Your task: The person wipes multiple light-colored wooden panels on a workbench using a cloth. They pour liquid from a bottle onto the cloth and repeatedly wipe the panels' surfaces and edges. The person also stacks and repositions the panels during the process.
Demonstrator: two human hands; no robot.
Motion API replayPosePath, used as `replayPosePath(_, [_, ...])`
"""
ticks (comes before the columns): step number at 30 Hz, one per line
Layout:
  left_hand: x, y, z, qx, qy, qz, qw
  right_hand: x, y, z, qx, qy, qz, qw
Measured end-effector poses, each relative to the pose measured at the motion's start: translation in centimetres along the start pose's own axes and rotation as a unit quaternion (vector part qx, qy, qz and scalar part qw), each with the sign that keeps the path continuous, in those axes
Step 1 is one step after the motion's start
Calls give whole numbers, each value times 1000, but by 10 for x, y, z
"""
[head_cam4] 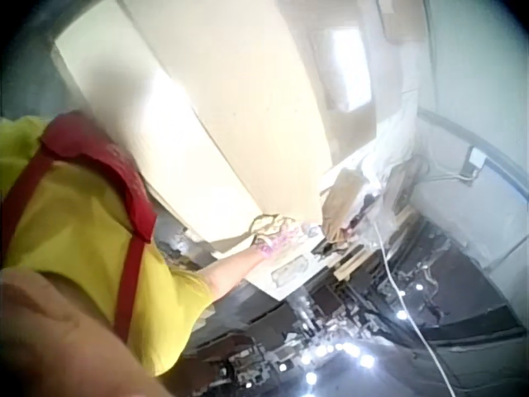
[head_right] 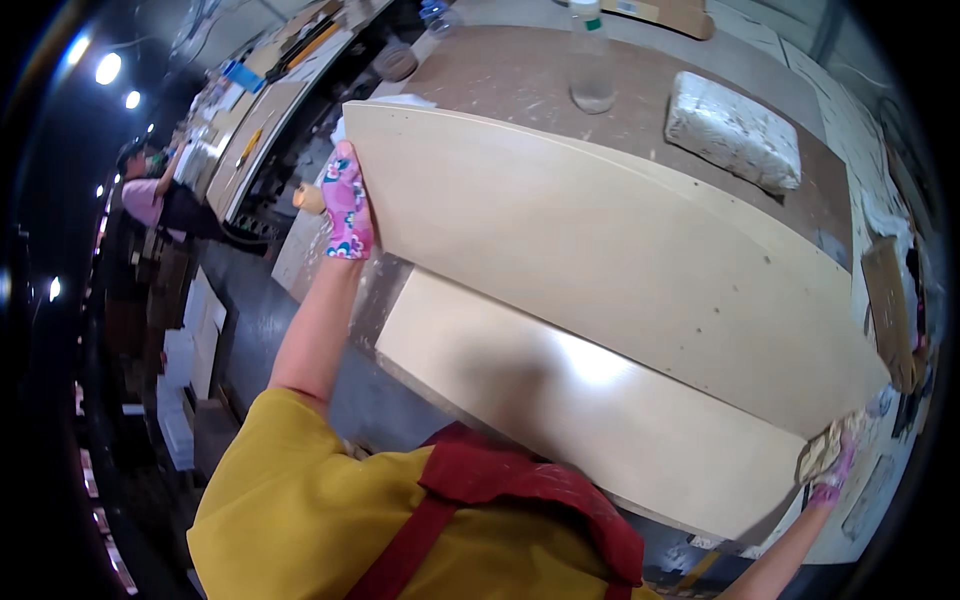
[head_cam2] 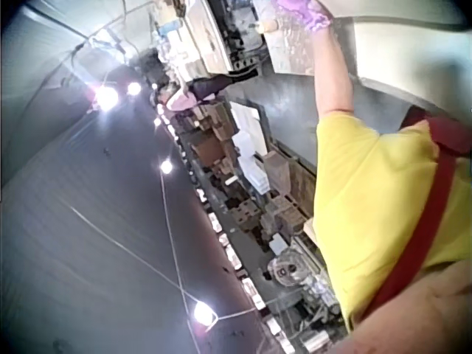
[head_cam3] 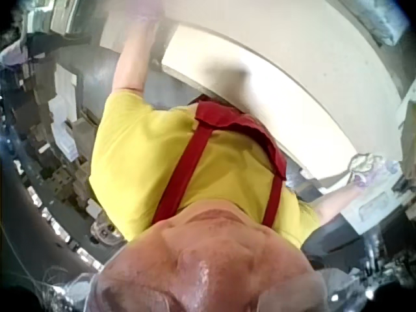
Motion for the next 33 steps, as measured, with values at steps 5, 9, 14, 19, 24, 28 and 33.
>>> replayPosePath(5, [6,15,-41,-47,-2,-96,994,-42,94,-25,42,16,68,997])
replayPosePath(9, [21,48,-71,-184,7,-84,979,-31,73,-73,-92,13,155,983])
replayPosePath(14, [17,81,-82,1,87,-218,972,-66,65,-122,-234,41,126,963])
replayPosePath(19, [-37,64,-115,-96,132,-182,970,-88,64,-164,-294,43,93,950])
replayPosePath(24, [-20,62,-95,10,52,-177,983,-67,96,-187,-314,53,42,947])
replayPosePath(28, [-15,43,-75,-15,64,-129,989,20,134,-228,-102,188,-7,977])
replayPosePath(33, [-2,47,-55,-43,67,-50,996,73,-49,-251,-82,321,-360,872])
Point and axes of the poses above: each hand's wrist, its own z-axis towards the middle knuckle, its own y-axis out of the back of the hand, x = y × z, the point moved 3 cm from there along z, towards the middle knuckle, and after that the axes turned 14 degrees about -z, right-handed, at the moved point
